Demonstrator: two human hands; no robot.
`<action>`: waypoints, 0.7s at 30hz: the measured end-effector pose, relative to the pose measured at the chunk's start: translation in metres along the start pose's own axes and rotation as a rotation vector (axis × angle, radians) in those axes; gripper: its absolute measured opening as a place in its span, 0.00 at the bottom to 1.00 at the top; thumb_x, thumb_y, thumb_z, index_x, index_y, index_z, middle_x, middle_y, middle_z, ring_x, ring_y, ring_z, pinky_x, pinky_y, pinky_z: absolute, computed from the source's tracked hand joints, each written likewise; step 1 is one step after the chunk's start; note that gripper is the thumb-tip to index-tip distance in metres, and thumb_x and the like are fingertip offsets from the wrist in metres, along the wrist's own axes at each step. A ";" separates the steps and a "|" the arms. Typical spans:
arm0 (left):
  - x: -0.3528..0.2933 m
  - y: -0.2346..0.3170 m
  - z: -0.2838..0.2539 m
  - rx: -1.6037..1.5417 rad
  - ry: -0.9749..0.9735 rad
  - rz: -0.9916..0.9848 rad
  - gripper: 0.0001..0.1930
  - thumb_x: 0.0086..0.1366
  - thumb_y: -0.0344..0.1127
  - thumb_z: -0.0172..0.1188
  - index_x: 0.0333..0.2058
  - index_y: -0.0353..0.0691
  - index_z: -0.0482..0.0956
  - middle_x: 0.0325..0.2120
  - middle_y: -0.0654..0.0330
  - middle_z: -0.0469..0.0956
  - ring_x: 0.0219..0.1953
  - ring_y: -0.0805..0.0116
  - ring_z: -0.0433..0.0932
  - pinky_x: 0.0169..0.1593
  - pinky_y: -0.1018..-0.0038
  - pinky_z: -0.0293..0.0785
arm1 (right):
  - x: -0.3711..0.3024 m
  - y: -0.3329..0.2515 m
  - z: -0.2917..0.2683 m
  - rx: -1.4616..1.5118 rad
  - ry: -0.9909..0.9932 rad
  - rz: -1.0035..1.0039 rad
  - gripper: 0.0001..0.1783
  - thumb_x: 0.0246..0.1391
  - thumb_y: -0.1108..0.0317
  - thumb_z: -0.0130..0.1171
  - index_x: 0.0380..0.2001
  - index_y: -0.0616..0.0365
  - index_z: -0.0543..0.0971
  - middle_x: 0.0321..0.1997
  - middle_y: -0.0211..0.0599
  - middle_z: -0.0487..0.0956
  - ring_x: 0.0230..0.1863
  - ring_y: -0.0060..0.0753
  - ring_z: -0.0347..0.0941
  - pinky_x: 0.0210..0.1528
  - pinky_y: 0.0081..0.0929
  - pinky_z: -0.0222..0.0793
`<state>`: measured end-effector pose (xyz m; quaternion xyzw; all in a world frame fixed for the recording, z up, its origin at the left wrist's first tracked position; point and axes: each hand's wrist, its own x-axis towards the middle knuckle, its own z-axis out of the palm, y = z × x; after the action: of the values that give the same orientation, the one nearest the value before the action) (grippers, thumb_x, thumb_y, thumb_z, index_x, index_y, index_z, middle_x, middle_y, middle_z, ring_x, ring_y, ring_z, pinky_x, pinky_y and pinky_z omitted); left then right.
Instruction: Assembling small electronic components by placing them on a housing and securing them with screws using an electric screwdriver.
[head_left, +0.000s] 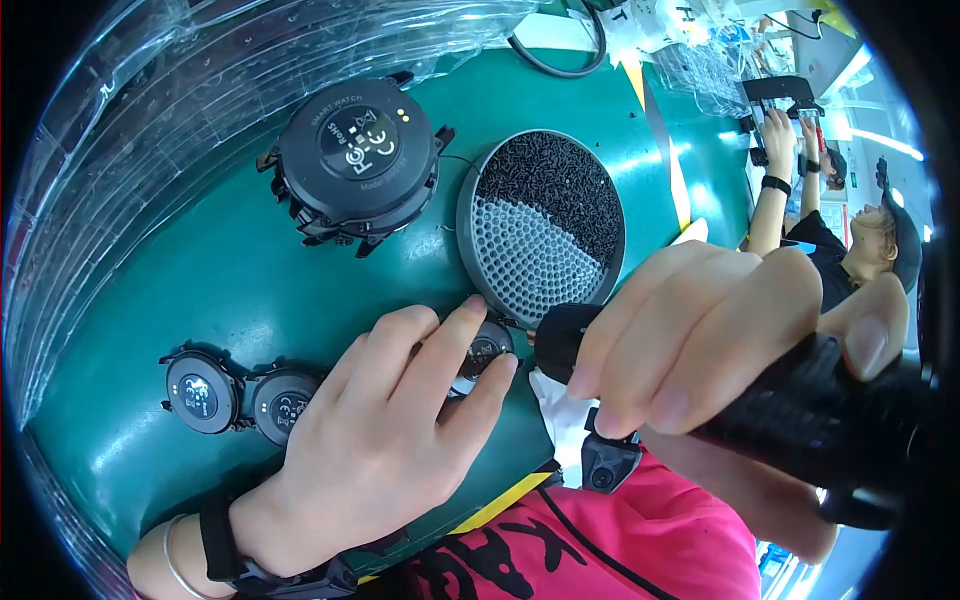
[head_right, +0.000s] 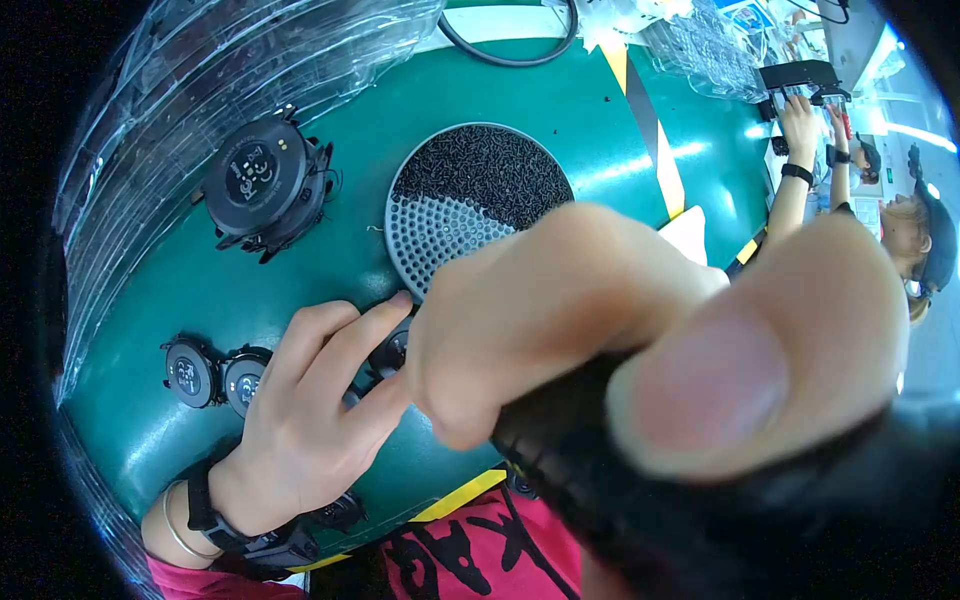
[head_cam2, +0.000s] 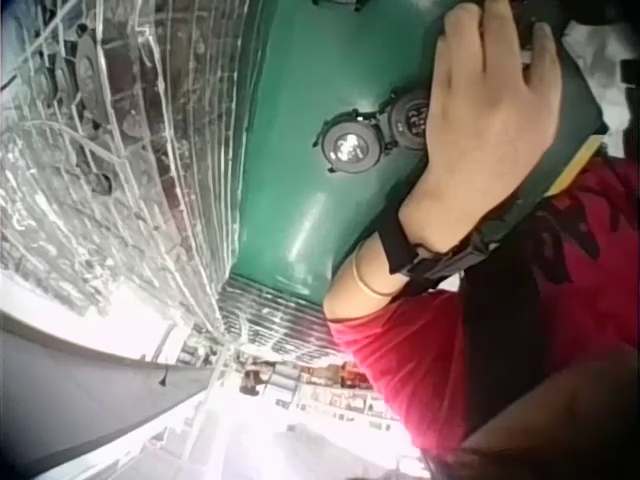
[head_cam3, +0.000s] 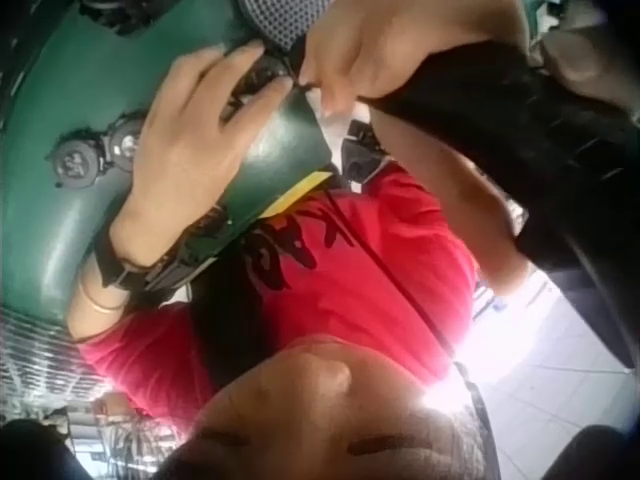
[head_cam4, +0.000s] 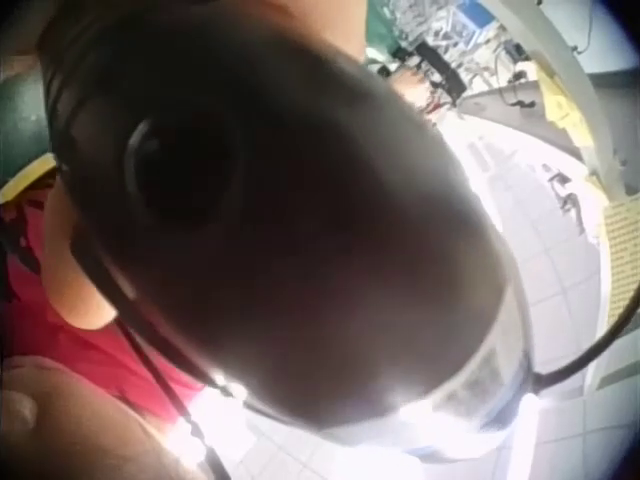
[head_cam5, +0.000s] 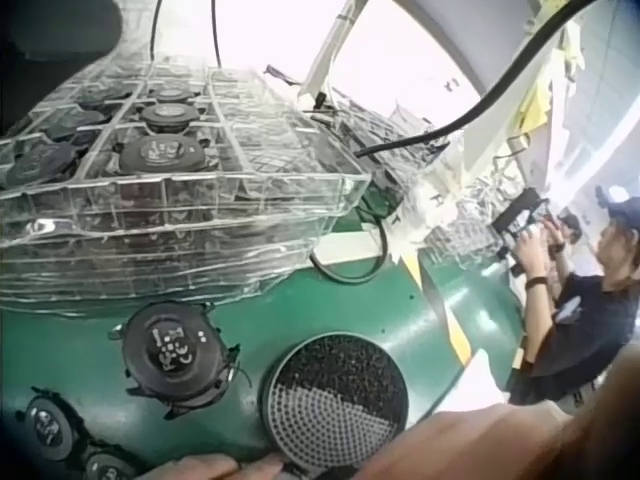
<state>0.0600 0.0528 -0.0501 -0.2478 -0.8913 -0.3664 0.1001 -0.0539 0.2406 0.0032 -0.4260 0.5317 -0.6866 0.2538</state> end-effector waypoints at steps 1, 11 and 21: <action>0.000 0.000 -0.001 -0.004 -0.001 0.001 0.18 0.45 0.25 0.66 0.39 0.38 0.82 0.51 0.47 0.75 0.43 0.51 0.73 0.43 0.63 0.76 | 0.001 0.001 0.001 -0.003 0.020 -0.056 0.20 0.46 0.58 0.62 0.32 0.62 0.68 0.25 0.40 0.75 0.23 0.37 0.76 0.24 0.28 0.71; -0.001 0.001 -0.016 0.034 -0.097 -0.013 0.18 0.51 0.32 0.67 0.43 0.40 0.81 0.48 0.50 0.74 0.44 0.55 0.73 0.43 0.65 0.74 | 0.010 0.006 0.009 -0.054 0.182 -0.593 0.45 0.54 0.37 0.63 0.57 0.60 0.57 0.32 0.42 0.74 0.15 0.31 0.74 0.16 0.25 0.76; 0.001 -0.001 -0.006 0.025 -0.146 0.037 0.30 0.42 0.33 0.73 0.49 0.43 0.79 0.53 0.52 0.71 0.45 0.49 0.72 0.46 0.57 0.71 | 0.008 0.004 0.007 -0.150 0.314 -0.482 0.51 0.52 0.31 0.61 0.60 0.62 0.57 0.35 0.45 0.73 0.22 0.35 0.75 0.20 0.31 0.77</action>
<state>0.0583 0.0485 -0.0459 -0.2889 -0.8960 -0.3344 0.0443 -0.0526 0.2298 0.0025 -0.4460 0.4972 -0.7434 -0.0344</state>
